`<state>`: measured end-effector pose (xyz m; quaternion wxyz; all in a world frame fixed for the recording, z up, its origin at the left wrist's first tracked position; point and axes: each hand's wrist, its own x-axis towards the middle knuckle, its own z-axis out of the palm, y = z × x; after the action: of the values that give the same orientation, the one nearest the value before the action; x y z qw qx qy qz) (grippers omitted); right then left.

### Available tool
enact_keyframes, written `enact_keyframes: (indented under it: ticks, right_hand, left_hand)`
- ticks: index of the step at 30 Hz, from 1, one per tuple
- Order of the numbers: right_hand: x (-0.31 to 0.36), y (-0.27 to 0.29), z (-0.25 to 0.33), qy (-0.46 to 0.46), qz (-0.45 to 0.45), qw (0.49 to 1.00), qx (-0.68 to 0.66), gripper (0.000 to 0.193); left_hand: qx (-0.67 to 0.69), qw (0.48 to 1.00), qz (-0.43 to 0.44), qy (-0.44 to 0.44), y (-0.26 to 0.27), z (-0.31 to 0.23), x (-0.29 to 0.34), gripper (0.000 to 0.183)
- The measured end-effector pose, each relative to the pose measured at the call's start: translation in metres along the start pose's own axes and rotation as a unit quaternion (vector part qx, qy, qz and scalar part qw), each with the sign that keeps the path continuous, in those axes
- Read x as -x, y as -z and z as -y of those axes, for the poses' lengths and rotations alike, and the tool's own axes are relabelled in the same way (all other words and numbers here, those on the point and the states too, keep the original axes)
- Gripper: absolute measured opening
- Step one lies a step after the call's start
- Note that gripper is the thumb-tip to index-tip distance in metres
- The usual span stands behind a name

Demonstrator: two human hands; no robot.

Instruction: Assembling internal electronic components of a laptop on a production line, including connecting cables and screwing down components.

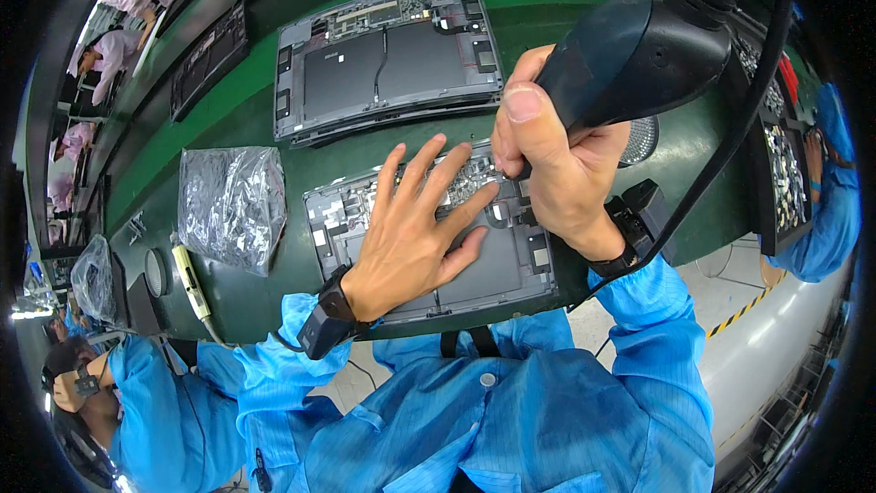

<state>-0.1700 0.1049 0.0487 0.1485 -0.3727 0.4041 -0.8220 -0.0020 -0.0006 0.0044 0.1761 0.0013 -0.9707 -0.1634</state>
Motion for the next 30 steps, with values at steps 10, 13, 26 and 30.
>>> enact_keyframes:
  ticks: [10, 13, 26, 30]
  right_hand:
    - [0.002, 0.002, -0.003, -0.009, -0.001, 1.000, 0.024, 0.022]
    - [0.000, 0.002, 0.003, 0.014, -0.005, 1.000, 0.018, 0.021]
    - [-0.007, 0.027, 0.026, 0.069, -0.027, 0.997, 0.039, 0.022]
    - [-0.017, 0.067, 0.037, 0.100, -0.081, 0.988, 0.085, 0.020]
  left_hand:
    - [0.013, 1.000, -0.020, 0.000, -0.002, 0.000, -0.001, 0.047]
    - [0.061, 0.996, -0.062, -0.006, -0.002, 0.003, -0.003, 0.043]
    - [0.140, 0.980, -0.118, 0.077, -0.021, -0.008, -0.052, 0.015]
    - [0.120, 0.983, -0.111, 0.085, -0.019, -0.011, -0.054, 0.011]
